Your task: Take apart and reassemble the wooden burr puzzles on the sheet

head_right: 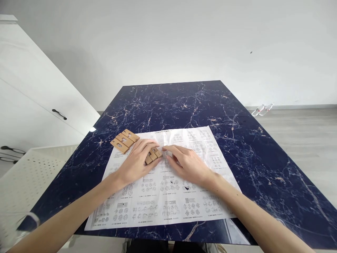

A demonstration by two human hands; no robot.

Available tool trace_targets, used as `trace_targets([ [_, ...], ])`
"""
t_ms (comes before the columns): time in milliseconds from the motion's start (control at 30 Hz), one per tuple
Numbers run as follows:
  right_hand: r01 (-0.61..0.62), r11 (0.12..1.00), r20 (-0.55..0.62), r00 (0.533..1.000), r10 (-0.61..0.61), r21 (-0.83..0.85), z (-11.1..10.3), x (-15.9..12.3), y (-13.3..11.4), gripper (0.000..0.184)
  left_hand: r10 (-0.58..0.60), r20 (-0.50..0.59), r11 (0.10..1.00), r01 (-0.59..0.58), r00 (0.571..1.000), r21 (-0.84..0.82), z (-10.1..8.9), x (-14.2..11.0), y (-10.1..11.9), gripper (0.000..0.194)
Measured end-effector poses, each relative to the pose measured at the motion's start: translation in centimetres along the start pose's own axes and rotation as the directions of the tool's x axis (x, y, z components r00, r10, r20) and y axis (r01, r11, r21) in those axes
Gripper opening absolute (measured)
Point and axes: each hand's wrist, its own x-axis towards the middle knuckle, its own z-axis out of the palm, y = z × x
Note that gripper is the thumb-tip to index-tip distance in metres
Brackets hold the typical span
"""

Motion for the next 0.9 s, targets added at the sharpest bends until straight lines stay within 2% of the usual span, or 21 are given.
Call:
trace_targets([
  [167, -0.019, 1.000, 0.021, 1.000, 0.019, -0.001, -0.2, 0.1, -0.3, 0.035, 0.023, -0.118, 0.992, -0.008, 0.993, 0.124, -0.2, 0.1, -0.5, 0.022],
  [300, -0.015, 1.000, 0.015, 1.000, 0.015, 0.003, -0.2, 0.1, -0.3, 0.033, 0.064, -0.120, 0.982, -0.040, 0.991, 0.187, -0.7, 0.3, -0.9, 0.008],
  [500, -0.025, 1.000, 0.019, 0.999, 0.026, -0.006, -0.1, 0.0, 0.0, 0.031, 0.094, -0.101, 0.980, -0.074, 0.990, 0.183, -1.8, 0.6, -1.8, 0.010],
  [600, -0.021, 1.000, 0.017, 1.000, 0.021, -0.007, -0.1, 0.1, 0.0, 0.031, 0.094, -0.132, 0.977, -0.065, 0.987, 0.204, -2.0, 0.7, -1.9, 0.019],
  [733, 0.003, 1.000, 0.002, 1.000, -0.003, -0.004, -0.1, 0.2, 0.0, 0.031, 0.137, -0.239, 0.957, -0.066, 0.961, 0.283, -2.0, 0.7, -1.5, 0.037],
  [900, -0.004, 1.000, -0.003, 1.000, 0.003, -0.017, 0.0, 0.2, 0.3, 0.032, 0.153, -0.268, 0.925, -0.042, 0.951, 0.378, -2.1, 0.7, -1.1, 0.041],
])
